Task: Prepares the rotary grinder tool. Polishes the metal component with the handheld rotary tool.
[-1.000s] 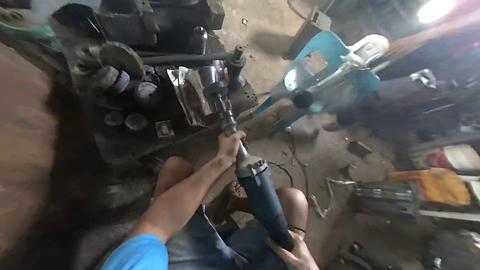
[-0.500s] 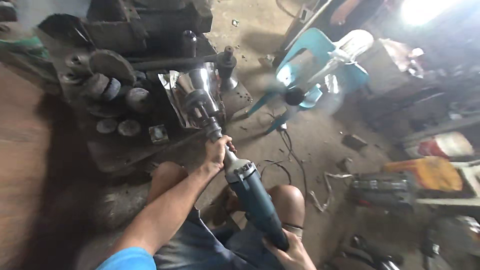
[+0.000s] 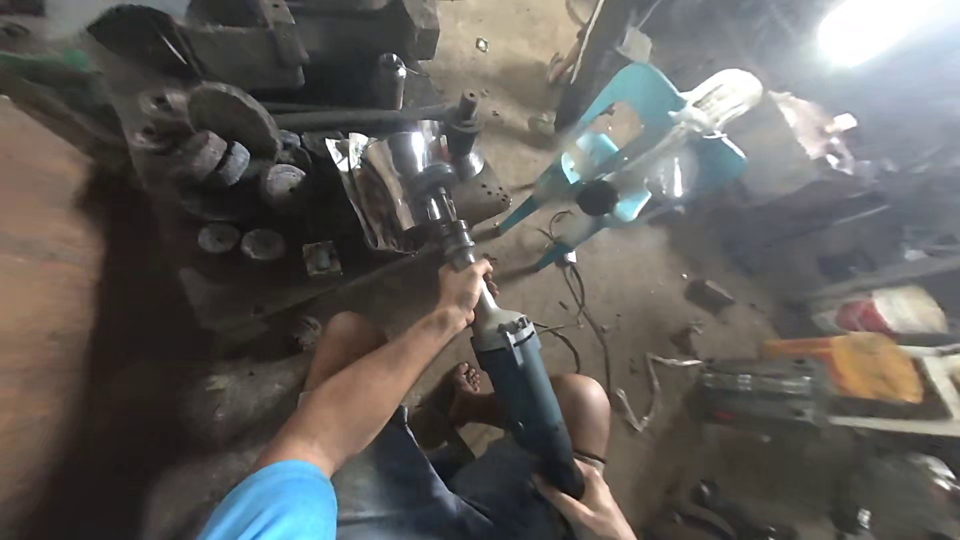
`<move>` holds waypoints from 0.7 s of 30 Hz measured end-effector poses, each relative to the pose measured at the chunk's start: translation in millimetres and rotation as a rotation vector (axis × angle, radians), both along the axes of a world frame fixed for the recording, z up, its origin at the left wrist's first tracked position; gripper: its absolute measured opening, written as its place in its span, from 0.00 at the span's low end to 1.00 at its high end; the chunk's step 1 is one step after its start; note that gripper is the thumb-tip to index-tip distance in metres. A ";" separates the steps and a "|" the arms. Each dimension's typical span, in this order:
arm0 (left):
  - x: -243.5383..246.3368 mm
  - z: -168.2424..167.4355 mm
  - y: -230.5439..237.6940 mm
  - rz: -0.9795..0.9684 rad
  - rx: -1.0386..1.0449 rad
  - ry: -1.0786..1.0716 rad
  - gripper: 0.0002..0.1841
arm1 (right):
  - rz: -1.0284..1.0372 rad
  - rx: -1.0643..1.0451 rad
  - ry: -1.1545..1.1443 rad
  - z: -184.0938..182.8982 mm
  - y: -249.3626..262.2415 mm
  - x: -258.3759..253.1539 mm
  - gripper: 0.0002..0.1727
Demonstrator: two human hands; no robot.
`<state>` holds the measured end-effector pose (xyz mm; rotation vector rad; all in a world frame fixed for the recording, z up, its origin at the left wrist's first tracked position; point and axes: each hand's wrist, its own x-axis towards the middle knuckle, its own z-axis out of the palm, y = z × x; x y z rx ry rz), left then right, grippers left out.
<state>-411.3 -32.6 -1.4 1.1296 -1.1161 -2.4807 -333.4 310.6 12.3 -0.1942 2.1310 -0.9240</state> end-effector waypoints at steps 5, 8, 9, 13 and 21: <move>25.1 -16.4 -7.7 0.087 -0.001 0.091 0.05 | 0.176 0.148 0.146 1.8 -3.2 5.1 0.22; 38.7 -30.8 -13.0 0.129 0.034 0.145 0.03 | 0.229 0.196 0.220 3.2 -9.1 11.5 0.24; 40.8 -35.6 -14.7 0.141 0.039 0.157 0.03 | 0.236 0.202 0.233 2.7 -10.7 13.1 0.24; 43.7 -36.5 -15.7 0.147 0.054 0.155 0.02 | 0.238 0.185 0.238 -0.4 -9.4 14.2 0.24; 19.6 -13.7 -6.0 0.091 0.022 0.122 0.05 | 0.136 0.142 0.162 2.0 -5.2 7.0 0.22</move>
